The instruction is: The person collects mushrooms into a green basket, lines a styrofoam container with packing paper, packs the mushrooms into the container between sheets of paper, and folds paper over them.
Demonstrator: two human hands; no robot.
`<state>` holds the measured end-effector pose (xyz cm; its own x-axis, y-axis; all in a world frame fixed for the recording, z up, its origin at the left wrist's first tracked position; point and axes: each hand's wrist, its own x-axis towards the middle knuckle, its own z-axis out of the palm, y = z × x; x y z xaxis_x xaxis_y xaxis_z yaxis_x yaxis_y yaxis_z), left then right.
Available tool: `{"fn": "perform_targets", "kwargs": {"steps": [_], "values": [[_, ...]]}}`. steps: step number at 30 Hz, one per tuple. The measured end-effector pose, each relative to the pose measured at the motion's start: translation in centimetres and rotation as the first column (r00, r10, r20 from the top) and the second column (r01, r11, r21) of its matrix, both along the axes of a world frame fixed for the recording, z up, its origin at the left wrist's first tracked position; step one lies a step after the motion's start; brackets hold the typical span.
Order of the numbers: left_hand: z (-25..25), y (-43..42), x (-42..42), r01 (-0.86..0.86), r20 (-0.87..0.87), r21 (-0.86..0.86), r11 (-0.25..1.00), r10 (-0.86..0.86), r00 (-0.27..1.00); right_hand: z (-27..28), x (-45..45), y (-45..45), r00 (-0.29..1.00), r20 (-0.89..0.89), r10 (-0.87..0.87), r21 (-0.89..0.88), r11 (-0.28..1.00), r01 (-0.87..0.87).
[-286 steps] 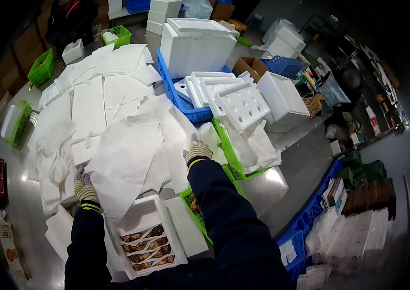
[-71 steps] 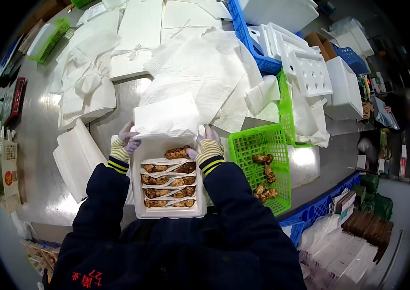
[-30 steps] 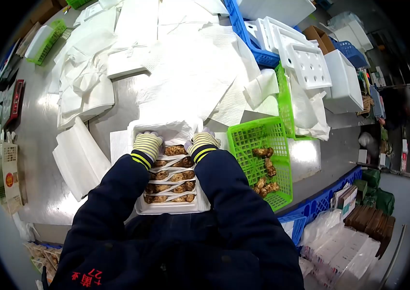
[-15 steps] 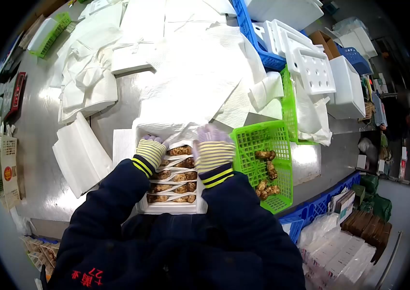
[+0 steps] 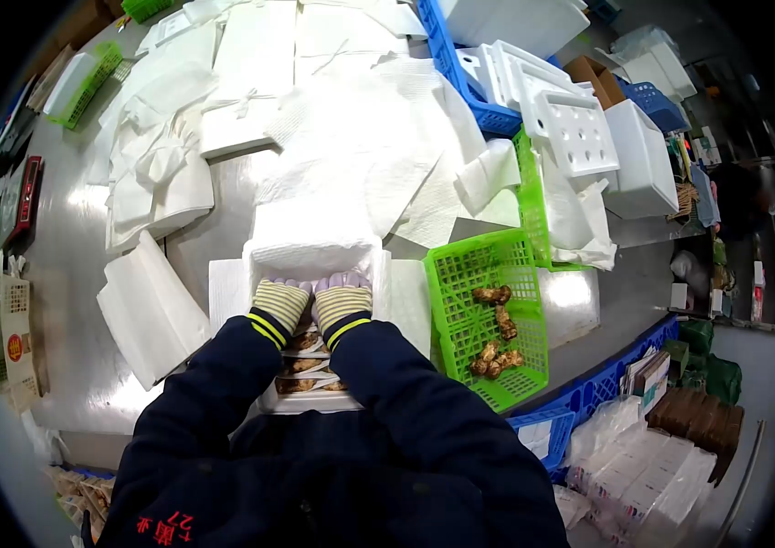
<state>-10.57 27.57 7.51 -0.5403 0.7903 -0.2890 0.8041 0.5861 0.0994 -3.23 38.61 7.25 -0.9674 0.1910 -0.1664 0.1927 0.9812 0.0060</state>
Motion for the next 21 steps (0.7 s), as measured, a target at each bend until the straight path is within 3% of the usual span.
{"fn": "perform_targets", "kwargs": {"steps": [2,4,5,7,9,12,13,14,16,18,19,20,21], "values": [[0.4,0.0,0.0,-0.009,0.048,-0.016,1.000,0.010,0.999,-0.2,0.5,0.2,0.995,-0.095,-0.019,-0.048,0.999,0.015],[1.6,0.1,-0.1,0.005,0.044,-0.091,0.996,-0.002,0.999,-0.5,-1.0,0.5,0.966,0.245,-0.085,-0.201,0.970,0.136],[2.1,-0.8,0.5,0.041,-0.063,0.040,0.998,-0.039,0.997,-0.7,0.8,0.1,0.996,-0.076,-0.040,-0.109,0.994,0.032],[-0.3,-1.7,0.4,0.116,-0.136,0.001,0.993,-0.115,0.984,-2.5,1.2,-0.5,0.998,-0.040,-0.052,-0.057,0.997,0.050],[-2.1,-2.7,-0.5,0.158,-0.130,-0.071,0.985,-0.166,0.978,-1.5,0.9,-0.4,0.998,0.037,-0.055,-0.112,0.992,0.059],[-1.2,-4.3,-0.4,0.239,-0.130,-0.014,0.971,-0.239,0.962,-1.1,0.9,-0.1,0.997,0.070,-0.041,-0.153,0.987,0.052],[-1.4,-4.8,-0.3,0.278,-0.208,0.068,0.958,-0.259,0.943,-0.6,1.6,-0.3,0.986,-0.149,-0.079,-0.162,0.985,0.055],[-1.7,-5.3,-0.2,0.319,-0.284,0.147,0.936,-0.270,0.920,-0.2,1.9,0.1,0.984,-0.150,-0.097,-0.165,0.984,0.072],[-1.3,-5.6,0.2,0.279,-0.234,0.219,0.935,-0.228,0.945,5.2,3.2,2.9,0.934,-0.347,0.087,-0.288,0.938,-0.194],[0.2,-5.3,0.6,0.231,-0.209,0.257,0.938,-0.179,0.961,6.8,7.0,6.9,0.809,-0.581,-0.090,-0.187,0.982,-0.025],[0.2,-5.5,0.8,0.211,-0.176,0.302,0.930,-0.163,0.971,8.6,8.8,9.8,0.893,-0.365,-0.264,-0.259,0.950,0.175],[0.6,-5.2,1.0,0.200,-0.175,0.298,0.933,-0.152,0.973,6.6,10.8,13.3,0.810,-0.151,-0.566,-0.343,0.799,0.494],[1.5,-4.6,1.3,0.162,-0.168,0.402,0.901,-0.101,0.981,4.7,12.9,16.2,0.765,-0.059,-0.642,-0.101,0.766,0.635]]}}
